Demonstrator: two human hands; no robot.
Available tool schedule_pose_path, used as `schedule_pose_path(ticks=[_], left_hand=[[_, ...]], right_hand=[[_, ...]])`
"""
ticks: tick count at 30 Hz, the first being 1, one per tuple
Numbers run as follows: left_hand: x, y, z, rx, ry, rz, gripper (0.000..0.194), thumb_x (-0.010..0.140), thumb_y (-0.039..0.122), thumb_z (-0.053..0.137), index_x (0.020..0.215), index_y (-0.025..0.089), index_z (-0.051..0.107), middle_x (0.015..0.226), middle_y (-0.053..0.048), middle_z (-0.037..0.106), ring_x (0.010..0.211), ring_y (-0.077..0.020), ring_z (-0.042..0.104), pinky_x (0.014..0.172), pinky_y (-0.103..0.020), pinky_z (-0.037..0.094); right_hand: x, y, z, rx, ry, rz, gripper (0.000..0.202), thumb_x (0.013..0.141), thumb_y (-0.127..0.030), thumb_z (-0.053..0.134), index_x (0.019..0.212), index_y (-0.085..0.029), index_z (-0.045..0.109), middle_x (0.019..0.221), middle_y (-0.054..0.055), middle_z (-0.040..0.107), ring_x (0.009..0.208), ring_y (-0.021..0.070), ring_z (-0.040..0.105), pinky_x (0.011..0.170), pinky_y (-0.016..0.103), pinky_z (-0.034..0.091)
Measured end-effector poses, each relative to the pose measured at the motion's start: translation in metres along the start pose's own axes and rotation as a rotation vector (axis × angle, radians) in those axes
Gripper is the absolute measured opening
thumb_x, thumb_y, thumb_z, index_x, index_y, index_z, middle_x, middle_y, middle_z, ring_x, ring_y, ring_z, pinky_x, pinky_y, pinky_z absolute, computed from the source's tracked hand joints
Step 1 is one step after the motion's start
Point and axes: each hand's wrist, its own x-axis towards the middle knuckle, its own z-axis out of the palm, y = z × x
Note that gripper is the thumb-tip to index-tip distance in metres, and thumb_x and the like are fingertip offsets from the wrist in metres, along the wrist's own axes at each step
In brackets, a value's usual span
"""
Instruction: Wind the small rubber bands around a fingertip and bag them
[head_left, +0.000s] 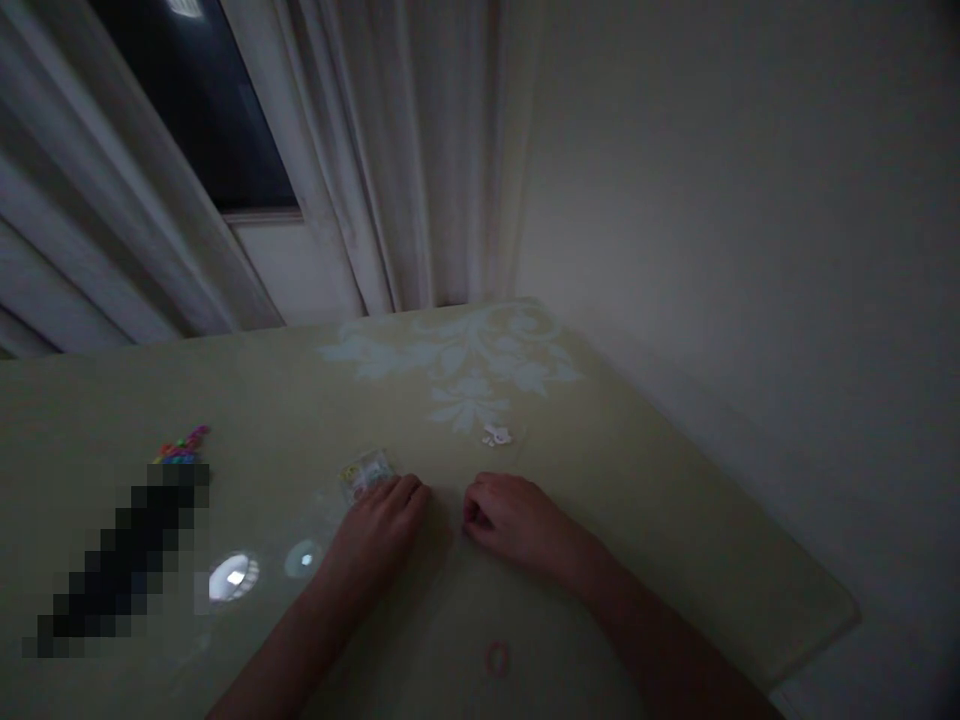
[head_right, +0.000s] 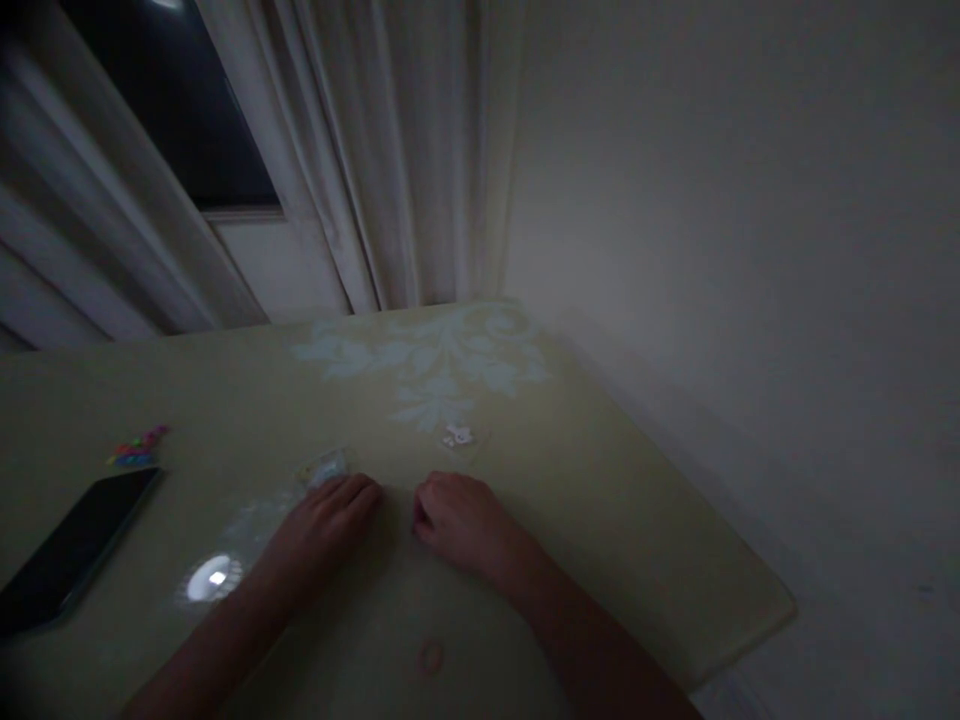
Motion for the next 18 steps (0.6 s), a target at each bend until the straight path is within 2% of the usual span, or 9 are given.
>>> schedule_pose_path(ticks=[4,7,12,15,18], left_hand=[[-0.011,0.002,0.004,0.010,0.014,0.007,0.029,0.095,-0.002,0.048,0.103,0.011,0.072,0.110,-0.016,0.070,0.101,-0.0294,0.066,0.094,-0.045,0.054],[-0.015,0.004,0.007,-0.010,0.029,0.016,0.029,0.097,0.001,0.046,0.098,0.014,0.072,0.106,-0.013,0.070,0.098,-0.0273,0.065,0.092,-0.042,0.055],[-0.029,0.004,0.026,-0.068,0.096,-0.034,0.028,0.095,0.003,0.045,0.097,0.018,0.068,0.103,-0.011,0.069,0.098,-0.0275,0.066,0.089,-0.041,0.054],[-0.034,0.001,0.032,-0.344,0.201,-0.116,0.021,0.098,0.012,0.045,0.094,0.021,0.063,0.098,-0.008,0.066,0.090,-0.0246,0.065,0.079,-0.036,0.053],[-0.033,-0.005,0.026,-0.580,0.302,-0.192,0.021,0.105,0.030,0.042,0.094,0.023,0.059,0.091,-0.004,0.063,0.080,-0.0214,0.062,0.071,-0.031,0.050]], right_hand=[[-0.003,-0.003,0.002,-0.048,-0.029,0.007,0.005,0.089,-0.021,0.068,0.088,-0.017,0.070,0.092,0.006,0.072,0.082,0.0194,0.062,0.069,0.030,0.035],[-0.002,-0.003,0.002,-0.032,-0.034,-0.002,0.006,0.090,-0.023,0.069,0.090,-0.017,0.069,0.093,0.006,0.071,0.080,0.0183,0.061,0.068,0.029,0.034],[0.001,-0.004,0.010,0.109,0.057,-0.023,0.006,0.089,-0.020,0.071,0.091,-0.017,0.066,0.092,0.003,0.069,0.079,0.0160,0.059,0.069,0.027,0.037],[0.003,-0.009,0.014,0.312,0.109,-0.011,0.007,0.087,-0.014,0.071,0.091,-0.017,0.065,0.087,0.001,0.068,0.075,0.0135,0.059,0.068,0.024,0.039],[0.004,-0.013,0.019,0.542,0.140,-0.007,0.009,0.084,-0.011,0.071,0.088,-0.017,0.067,0.079,-0.002,0.067,0.069,0.0115,0.059,0.064,0.022,0.041]])
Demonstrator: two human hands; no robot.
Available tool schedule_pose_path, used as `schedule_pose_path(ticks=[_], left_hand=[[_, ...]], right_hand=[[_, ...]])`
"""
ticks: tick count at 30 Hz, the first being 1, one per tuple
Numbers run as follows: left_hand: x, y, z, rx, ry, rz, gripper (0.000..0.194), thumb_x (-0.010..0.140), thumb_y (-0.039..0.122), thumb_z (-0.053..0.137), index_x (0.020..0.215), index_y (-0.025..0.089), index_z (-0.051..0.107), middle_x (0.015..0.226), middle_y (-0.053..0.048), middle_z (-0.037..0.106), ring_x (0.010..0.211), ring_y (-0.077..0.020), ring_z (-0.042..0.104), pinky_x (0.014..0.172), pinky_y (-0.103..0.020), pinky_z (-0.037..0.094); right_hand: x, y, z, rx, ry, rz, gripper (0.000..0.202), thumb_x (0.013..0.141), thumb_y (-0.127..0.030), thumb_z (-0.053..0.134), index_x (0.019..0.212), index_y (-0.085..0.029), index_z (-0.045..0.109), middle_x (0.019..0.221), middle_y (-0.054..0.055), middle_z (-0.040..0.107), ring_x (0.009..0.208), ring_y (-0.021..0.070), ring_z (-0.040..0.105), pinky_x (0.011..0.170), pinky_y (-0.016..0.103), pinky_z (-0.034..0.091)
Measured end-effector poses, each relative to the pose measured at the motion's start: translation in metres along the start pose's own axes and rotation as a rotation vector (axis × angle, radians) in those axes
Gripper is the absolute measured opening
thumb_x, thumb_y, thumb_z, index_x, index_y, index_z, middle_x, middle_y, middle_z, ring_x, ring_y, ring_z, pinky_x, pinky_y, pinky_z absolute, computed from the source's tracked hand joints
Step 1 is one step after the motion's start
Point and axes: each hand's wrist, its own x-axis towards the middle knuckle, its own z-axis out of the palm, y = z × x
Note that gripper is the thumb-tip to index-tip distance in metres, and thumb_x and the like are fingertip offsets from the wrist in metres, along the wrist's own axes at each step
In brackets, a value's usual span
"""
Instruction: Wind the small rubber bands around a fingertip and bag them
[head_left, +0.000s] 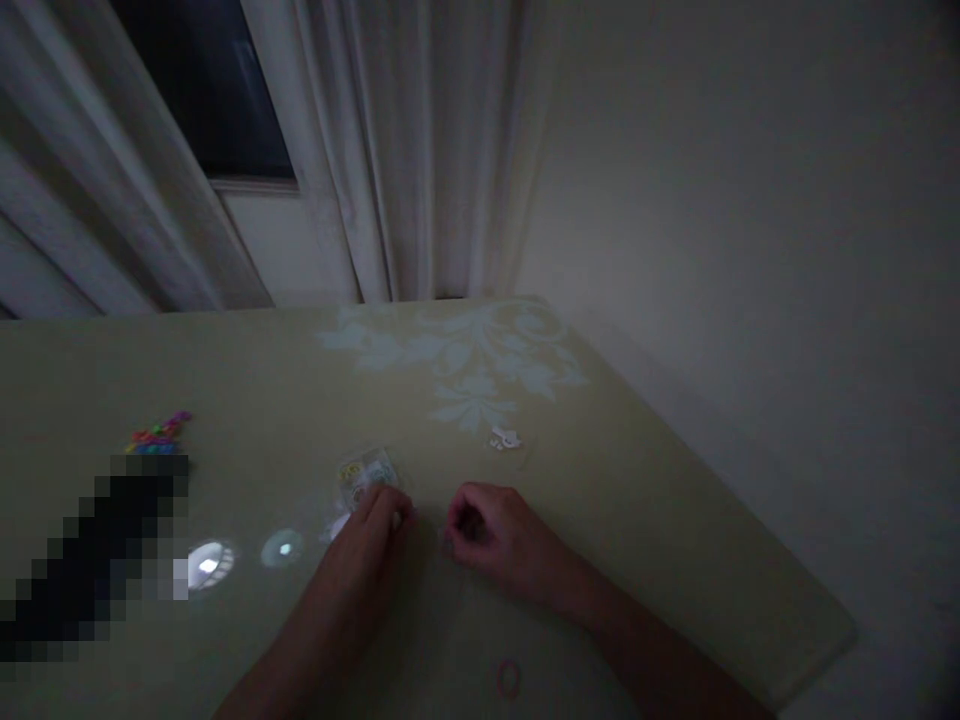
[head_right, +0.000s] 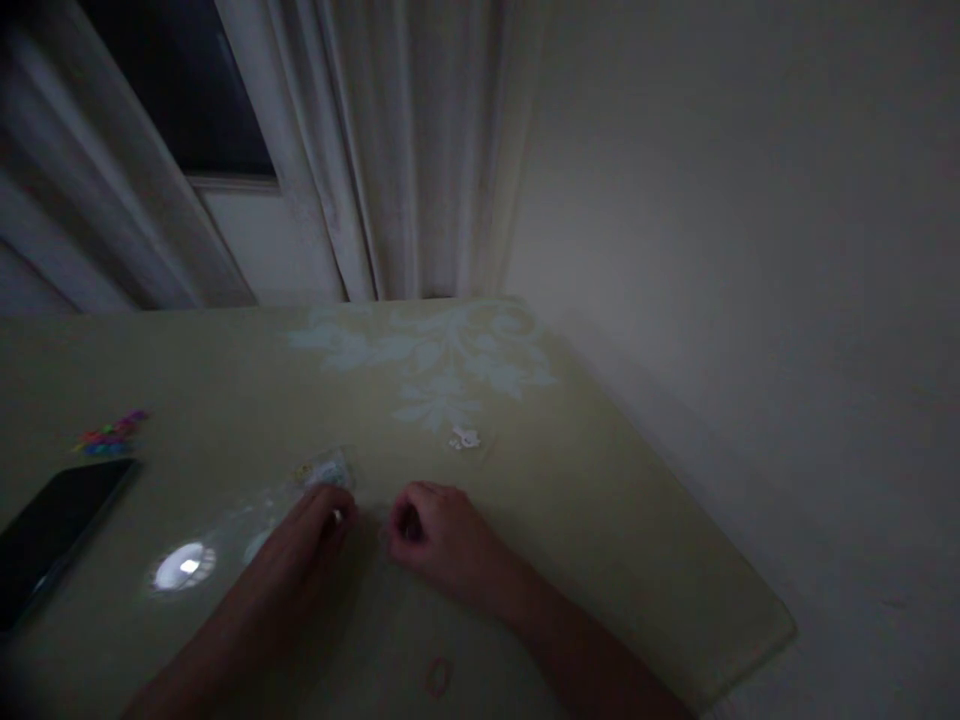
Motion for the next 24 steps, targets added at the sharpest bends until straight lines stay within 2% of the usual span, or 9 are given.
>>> schedule_pose_path(ticks=[3,5,7,9,13,16,20,24], left_hand=[[0.005,0.004,-0.010,-0.155,0.050,-0.070,0.025,0.106,0.044,0.045,0.098,0.024,0.059,0.088,-0.002,0.064,0.078,-0.0202,0.062,0.070,-0.030,0.050],[0.007,0.008,-0.013,-0.343,0.045,-0.179,0.030,0.103,0.051,0.050,0.097,0.024,0.060,0.080,0.000,0.064,0.073,-0.0194,0.063,0.066,-0.029,0.049],[0.008,0.011,-0.012,-0.514,0.029,-0.284,0.034,0.101,0.056,0.053,0.097,0.023,0.062,0.074,0.001,0.065,0.070,-0.0188,0.065,0.064,-0.027,0.050],[0.008,0.014,-0.008,-0.607,0.029,-0.325,0.036,0.097,0.058,0.059,0.093,0.022,0.065,0.075,-0.001,0.068,0.073,-0.0191,0.067,0.066,-0.027,0.051],[0.006,0.022,0.001,-0.650,0.051,-0.319,0.031,0.092,0.053,0.069,0.090,0.021,0.070,0.087,-0.004,0.074,0.084,-0.0219,0.071,0.076,-0.030,0.057],[0.004,0.031,0.002,-0.668,0.057,-0.275,0.026,0.092,0.048,0.070,0.092,0.022,0.072,0.093,-0.005,0.075,0.089,-0.0226,0.073,0.079,-0.031,0.059],[0.001,0.040,-0.002,-0.709,0.021,-0.253,0.025,0.093,0.047,0.069,0.089,0.022,0.072,0.085,-0.004,0.074,0.081,-0.0204,0.072,0.073,-0.028,0.059],[0.001,0.038,0.001,-0.733,0.023,-0.272,0.027,0.093,0.047,0.070,0.088,0.021,0.071,0.084,-0.004,0.074,0.080,-0.0206,0.072,0.072,-0.028,0.058]], right_hand=[[0.001,0.003,0.003,0.147,0.039,0.015,0.006,0.084,-0.013,0.073,0.086,-0.017,0.070,0.074,-0.003,0.066,0.064,0.0104,0.056,0.061,0.021,0.042],[0.002,0.007,0.004,0.178,0.059,0.034,0.003,0.084,-0.015,0.074,0.085,-0.017,0.072,0.072,-0.003,0.067,0.063,0.0102,0.056,0.059,0.021,0.041],[0.002,0.009,0.003,0.209,0.072,0.049,0.004,0.084,-0.018,0.077,0.086,-0.017,0.074,0.073,-0.002,0.069,0.063,0.0107,0.057,0.059,0.022,0.041],[0.002,0.008,0.003,0.276,0.082,0.063,0.009,0.084,-0.023,0.080,0.088,-0.017,0.075,0.076,0.000,0.072,0.067,0.0120,0.060,0.062,0.023,0.045],[0.000,-0.002,0.002,0.411,0.117,0.066,0.019,0.083,-0.032,0.085,0.090,-0.018,0.075,0.081,0.002,0.074,0.074,0.0146,0.066,0.070,0.025,0.052],[-0.002,-0.008,0.004,0.436,0.179,0.055,0.019,0.082,-0.033,0.086,0.089,-0.018,0.076,0.080,0.001,0.074,0.074,0.0146,0.067,0.070,0.025,0.053],[-0.003,-0.007,0.007,0.384,0.234,0.017,0.012,0.086,-0.028,0.081,0.092,-0.019,0.077,0.081,0.001,0.075,0.073,0.0144,0.067,0.068,0.025,0.053],[-0.003,-0.006,0.006,0.363,0.274,-0.032,0.013,0.087,-0.027,0.078,0.097,-0.019,0.079,0.081,0.002,0.075,0.073,0.0147,0.067,0.068,0.026,0.053]])
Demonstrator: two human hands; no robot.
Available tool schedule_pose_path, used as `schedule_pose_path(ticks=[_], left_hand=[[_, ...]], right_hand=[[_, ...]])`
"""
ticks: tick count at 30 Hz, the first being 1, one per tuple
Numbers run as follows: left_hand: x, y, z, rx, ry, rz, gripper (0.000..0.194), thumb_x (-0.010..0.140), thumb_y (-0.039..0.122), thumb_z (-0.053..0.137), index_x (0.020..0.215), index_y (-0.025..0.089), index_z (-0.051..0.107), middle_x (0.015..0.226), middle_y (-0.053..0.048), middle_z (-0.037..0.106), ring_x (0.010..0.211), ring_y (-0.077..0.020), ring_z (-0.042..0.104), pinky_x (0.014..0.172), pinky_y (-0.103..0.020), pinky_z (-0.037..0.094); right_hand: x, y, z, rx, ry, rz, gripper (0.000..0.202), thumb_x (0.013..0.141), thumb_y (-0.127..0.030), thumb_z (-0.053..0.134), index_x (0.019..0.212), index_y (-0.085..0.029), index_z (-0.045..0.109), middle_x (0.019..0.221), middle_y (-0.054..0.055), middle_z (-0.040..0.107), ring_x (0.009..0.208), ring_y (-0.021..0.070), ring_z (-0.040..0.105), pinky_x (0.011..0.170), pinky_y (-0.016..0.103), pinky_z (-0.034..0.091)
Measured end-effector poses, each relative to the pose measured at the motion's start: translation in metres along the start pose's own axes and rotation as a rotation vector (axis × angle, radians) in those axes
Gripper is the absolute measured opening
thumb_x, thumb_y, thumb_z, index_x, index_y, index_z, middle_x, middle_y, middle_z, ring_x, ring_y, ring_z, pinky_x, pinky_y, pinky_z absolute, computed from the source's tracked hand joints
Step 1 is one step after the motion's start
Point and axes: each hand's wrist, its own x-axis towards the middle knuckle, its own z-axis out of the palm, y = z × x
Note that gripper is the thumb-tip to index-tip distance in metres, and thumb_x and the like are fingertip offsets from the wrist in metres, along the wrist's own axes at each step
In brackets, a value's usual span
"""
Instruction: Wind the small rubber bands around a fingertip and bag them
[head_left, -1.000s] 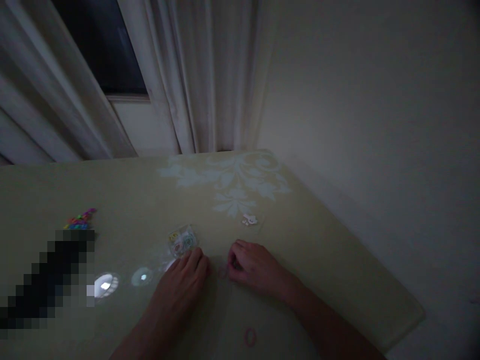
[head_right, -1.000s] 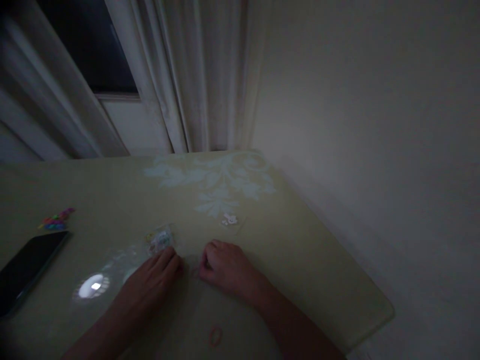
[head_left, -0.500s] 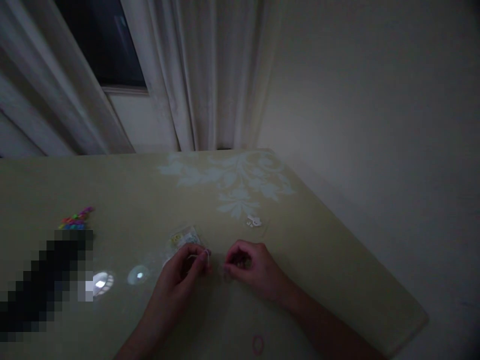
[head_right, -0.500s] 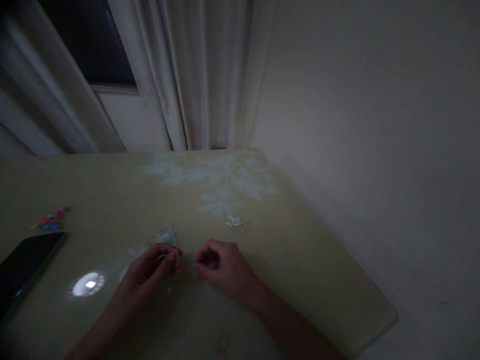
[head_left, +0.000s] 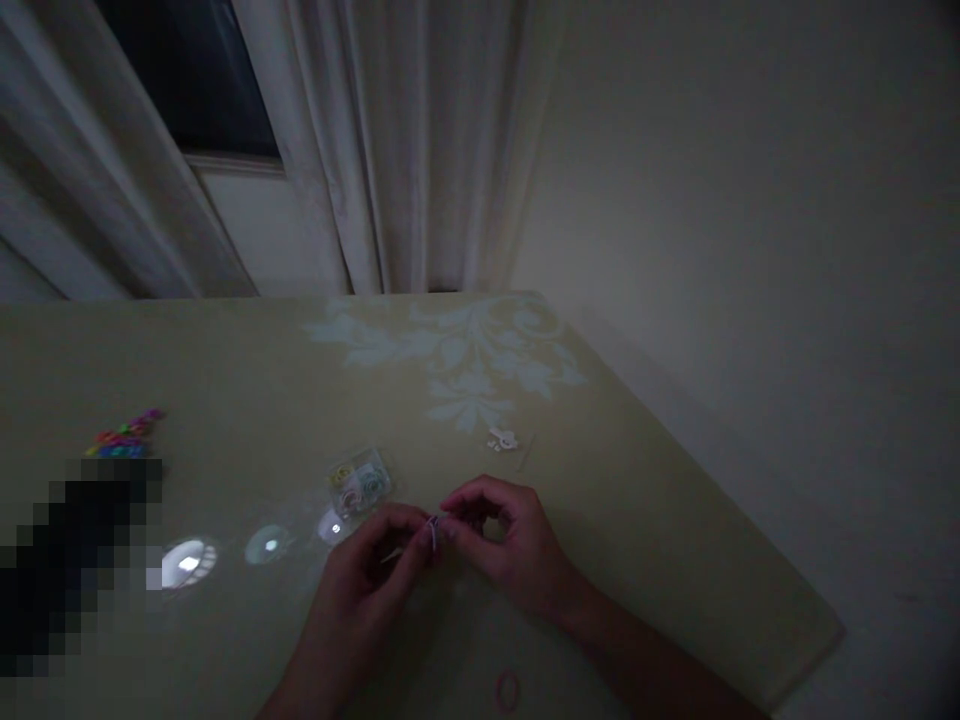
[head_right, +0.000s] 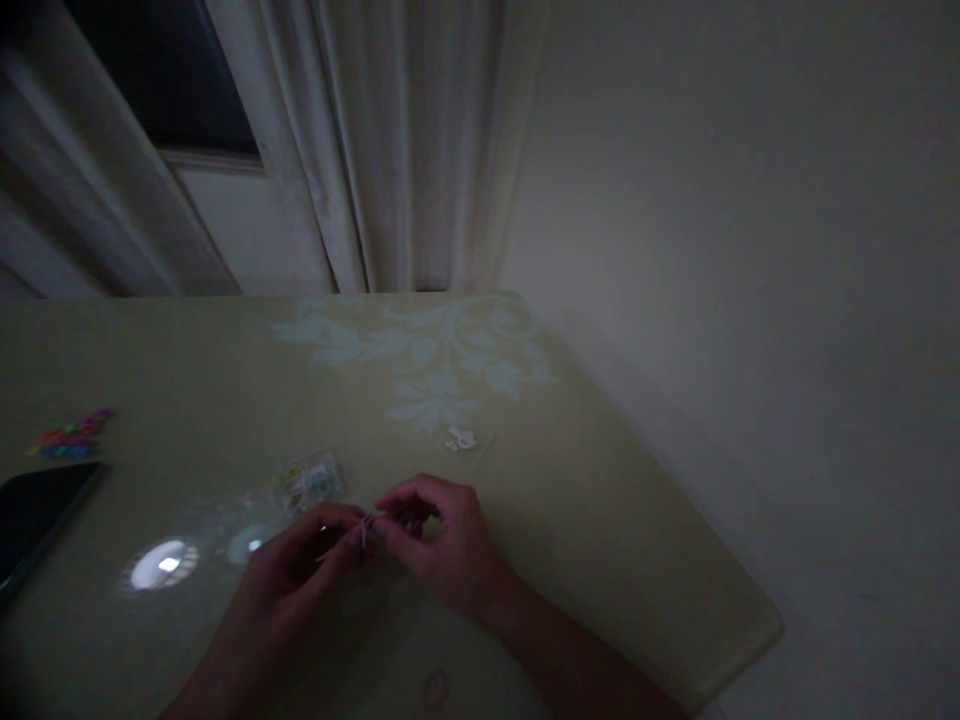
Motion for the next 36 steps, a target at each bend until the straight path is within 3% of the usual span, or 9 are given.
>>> schedule_pose_path(ticks=[5,12,20,24,28,31,34,36], left_hand=[[0.001,-0.009,0.001,0.043,0.062,0.020,0.027,0.093,0.047,0.068,0.086,0.021,0.068,0.078,-0.003,0.071,0.073,-0.0194,0.068,0.066,-0.027,0.055],[0.000,-0.004,0.003,-0.125,-0.004,-0.039,0.031,0.091,0.050,0.072,0.090,0.020,0.074,0.086,-0.006,0.074,0.084,-0.0211,0.070,0.076,-0.029,0.057],[0.000,0.001,0.004,-0.153,-0.007,-0.082,0.035,0.086,0.054,0.078,0.086,0.019,0.078,0.081,-0.007,0.076,0.079,-0.0211,0.071,0.073,-0.029,0.056],[0.002,-0.001,0.003,-0.182,-0.018,-0.118,0.030,0.082,0.050,0.082,0.089,0.020,0.081,0.088,-0.008,0.081,0.085,-0.0231,0.075,0.078,-0.030,0.058],[0.003,-0.001,0.000,-0.162,-0.001,-0.157,0.031,0.077,0.049,0.086,0.085,0.020,0.081,0.088,-0.009,0.082,0.086,-0.0253,0.077,0.078,-0.031,0.059],[0.004,-0.001,-0.002,-0.145,0.056,-0.155,0.033,0.077,0.051,0.085,0.085,0.020,0.079,0.087,-0.008,0.081,0.081,-0.0228,0.076,0.072,-0.029,0.058],[0.004,-0.002,-0.004,-0.139,0.140,-0.122,0.032,0.078,0.051,0.085,0.086,0.021,0.077,0.090,-0.005,0.079,0.083,-0.0209,0.075,0.074,-0.028,0.059],[0.004,-0.004,-0.005,-0.147,0.164,-0.108,0.031,0.078,0.050,0.086,0.086,0.021,0.075,0.090,-0.004,0.077,0.083,-0.0203,0.074,0.075,-0.028,0.060]], right_hand=[[-0.002,-0.006,-0.001,0.020,-0.007,-0.025,0.013,0.086,-0.030,0.081,0.093,-0.019,0.079,0.079,0.002,0.074,0.071,0.0144,0.066,0.066,0.025,0.053],[-0.003,-0.001,0.003,0.000,0.005,-0.013,0.011,0.086,-0.027,0.081,0.094,-0.019,0.079,0.081,0.002,0.076,0.073,0.0147,0.068,0.068,0.025,0.054],[-0.002,0.000,0.003,-0.053,0.024,-0.049,0.009,0.086,-0.025,0.076,0.092,-0.019,0.077,0.079,0.002,0.075,0.071,0.0149,0.068,0.066,0.025,0.055],[-0.002,0.002,0.006,-0.061,0.049,-0.062,0.008,0.086,-0.026,0.077,0.091,-0.019,0.077,0.079,0.002,0.075,0.071,0.0152,0.068,0.066,0.026,0.054],[0.002,-0.002,-0.002,-0.090,0.000,-0.051,0.011,0.087,-0.027,0.077,0.094,-0.020,0.079,0.083,0.003,0.076,0.074,0.0157,0.070,0.068,0.026,0.054],[0.005,-0.013,-0.024,-0.168,-0.152,0.080,0.022,0.082,-0.032,0.084,0.099,-0.020,0.079,0.093,0.003,0.078,0.074,0.0153,0.069,0.065,0.024,0.051],[0.000,-0.028,-0.047,-0.412,-0.595,0.242,0.018,0.074,-0.033,0.090,0.082,-0.021,0.080,0.068,-0.003,0.072,0.060,0.0130,0.063,0.057,0.023,0.043],[-0.007,-0.035,-0.052,-0.577,-0.745,0.242,0.015,0.073,-0.034,0.090,0.078,-0.023,0.081,0.064,-0.004,0.072,0.059,0.0137,0.064,0.059,0.024,0.041]])
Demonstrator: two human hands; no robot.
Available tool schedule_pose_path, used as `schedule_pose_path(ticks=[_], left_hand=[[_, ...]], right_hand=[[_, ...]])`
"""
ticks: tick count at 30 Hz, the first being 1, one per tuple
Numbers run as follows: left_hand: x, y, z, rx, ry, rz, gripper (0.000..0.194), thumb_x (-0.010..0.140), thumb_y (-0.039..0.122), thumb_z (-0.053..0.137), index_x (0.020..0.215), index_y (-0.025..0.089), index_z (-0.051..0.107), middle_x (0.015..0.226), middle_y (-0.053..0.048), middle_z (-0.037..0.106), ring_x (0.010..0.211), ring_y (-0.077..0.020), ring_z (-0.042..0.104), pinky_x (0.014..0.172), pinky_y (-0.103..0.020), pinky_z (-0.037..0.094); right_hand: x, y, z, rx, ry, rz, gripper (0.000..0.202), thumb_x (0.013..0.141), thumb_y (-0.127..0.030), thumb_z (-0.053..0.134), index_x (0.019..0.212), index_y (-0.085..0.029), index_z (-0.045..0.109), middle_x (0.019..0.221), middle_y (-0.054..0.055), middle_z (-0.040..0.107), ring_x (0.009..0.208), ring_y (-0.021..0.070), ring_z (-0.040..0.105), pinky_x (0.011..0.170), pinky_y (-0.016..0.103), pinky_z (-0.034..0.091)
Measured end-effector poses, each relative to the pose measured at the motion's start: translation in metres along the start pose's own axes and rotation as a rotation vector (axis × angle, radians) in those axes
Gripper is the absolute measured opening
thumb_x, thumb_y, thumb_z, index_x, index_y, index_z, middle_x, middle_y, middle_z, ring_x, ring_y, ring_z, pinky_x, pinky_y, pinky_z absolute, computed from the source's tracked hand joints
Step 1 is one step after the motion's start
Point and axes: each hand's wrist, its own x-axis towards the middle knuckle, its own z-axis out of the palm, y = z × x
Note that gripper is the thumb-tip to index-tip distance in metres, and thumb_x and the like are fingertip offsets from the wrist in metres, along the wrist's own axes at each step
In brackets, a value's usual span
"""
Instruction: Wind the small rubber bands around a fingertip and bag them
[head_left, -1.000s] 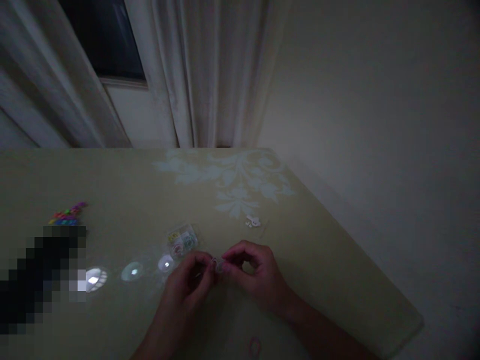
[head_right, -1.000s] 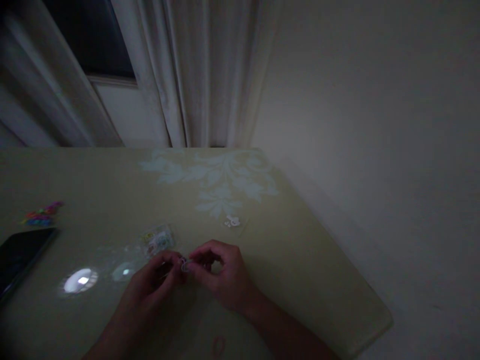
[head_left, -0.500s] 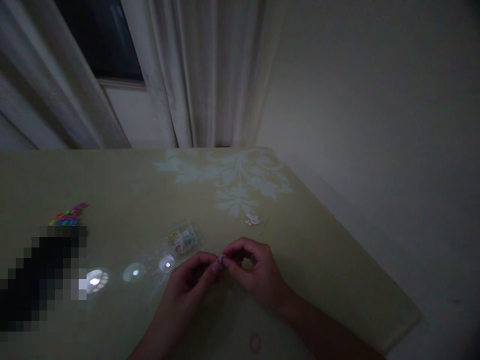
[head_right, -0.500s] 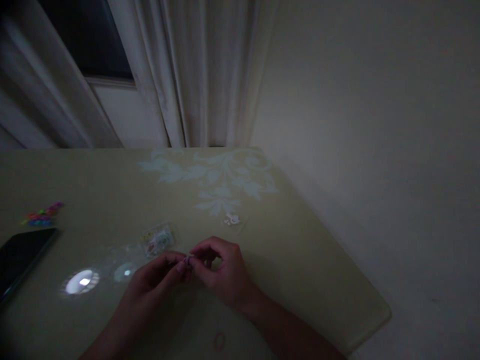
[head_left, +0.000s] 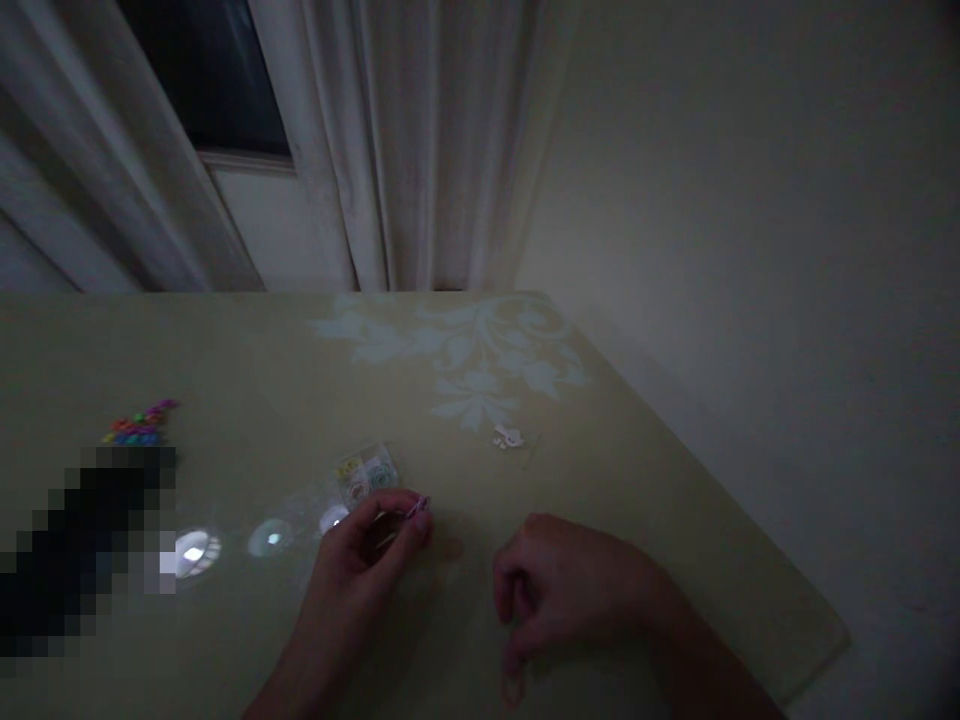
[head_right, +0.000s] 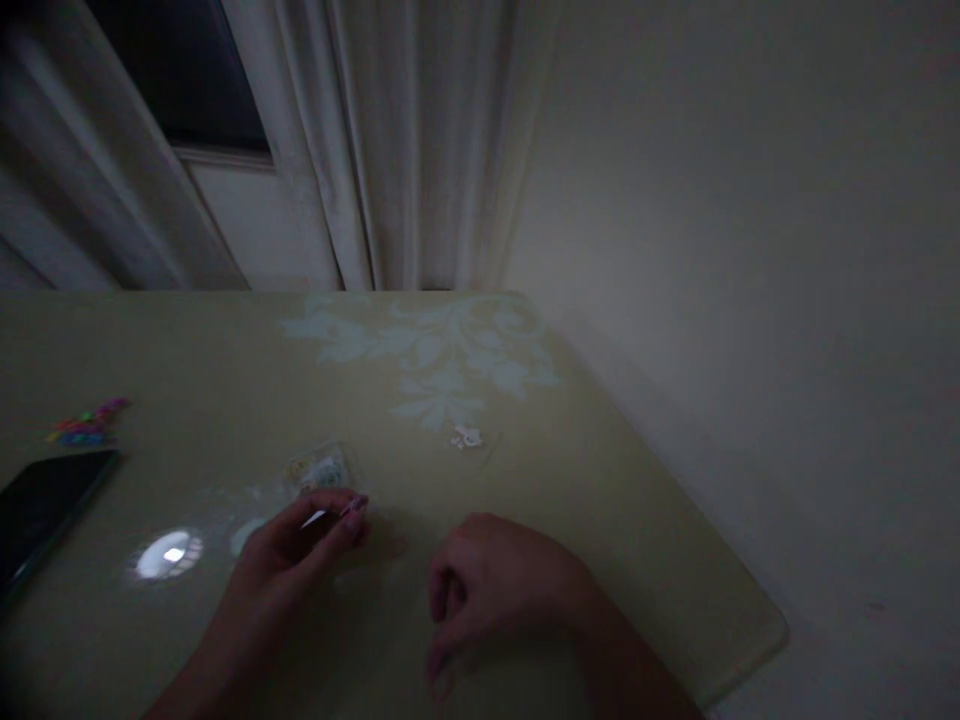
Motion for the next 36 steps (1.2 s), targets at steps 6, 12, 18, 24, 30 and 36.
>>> schedule_pose_path(ticks=[6,12,18,24,30,36], left_hand=[[0.001,-0.003,-0.004,0.019,0.015,0.012,0.030,0.078,0.048,0.086,0.084,0.022,0.074,0.090,-0.003,0.074,0.084,-0.0190,0.072,0.077,-0.026,0.059],[0.001,-0.005,-0.005,0.003,0.027,-0.028,0.031,0.077,0.049,0.087,0.083,0.022,0.073,0.094,-0.004,0.075,0.088,-0.0210,0.073,0.078,-0.028,0.059],[0.002,-0.005,-0.005,0.010,0.023,-0.028,0.033,0.074,0.050,0.089,0.082,0.021,0.077,0.098,-0.005,0.075,0.091,-0.0212,0.073,0.082,-0.028,0.059],[0.001,-0.002,-0.003,-0.116,0.019,-0.148,0.037,0.068,0.050,0.093,0.082,0.021,0.075,0.093,-0.004,0.076,0.076,-0.0167,0.071,0.067,-0.023,0.055],[-0.001,0.002,-0.002,-0.018,-0.017,-0.111,0.034,0.071,0.051,0.091,0.084,0.021,0.081,0.092,-0.005,0.078,0.084,-0.0185,0.071,0.073,-0.023,0.054],[0.004,0.000,0.000,-0.074,-0.096,-0.178,0.033,0.075,0.054,0.087,0.087,0.023,0.083,0.100,-0.007,0.081,0.090,-0.0220,0.073,0.077,-0.027,0.055]], right_hand=[[0.001,-0.005,0.024,-0.301,0.010,-0.010,0.002,0.077,-0.028,0.084,0.077,-0.027,0.083,0.067,-0.002,0.076,0.069,0.0190,0.067,0.062,0.029,0.035],[0.000,-0.007,0.015,-0.304,-0.041,-0.024,0.007,0.074,-0.025,0.086,0.079,-0.026,0.082,0.070,-0.003,0.076,0.068,0.0171,0.066,0.062,0.028,0.036],[-0.004,-0.007,0.015,-0.288,-0.084,-0.068,0.007,0.074,-0.025,0.087,0.075,-0.027,0.080,0.065,-0.005,0.073,0.062,0.0154,0.062,0.061,0.027,0.035],[0.002,-0.006,0.026,-0.281,0.015,-0.086,0.004,0.074,-0.020,0.080,0.073,-0.023,0.077,0.065,-0.003,0.071,0.062,0.0155,0.060,0.065,0.029,0.037],[0.042,0.004,0.024,-0.073,0.354,0.029,0.010,0.077,-0.018,0.075,0.086,-0.019,0.077,0.072,-0.002,0.071,0.063,0.0124,0.059,0.061,0.023,0.037],[0.054,0.007,0.030,-0.078,0.438,0.047,0.016,0.078,-0.019,0.076,0.094,-0.019,0.076,0.078,0.000,0.073,0.070,0.0145,0.063,0.065,0.024,0.039]])
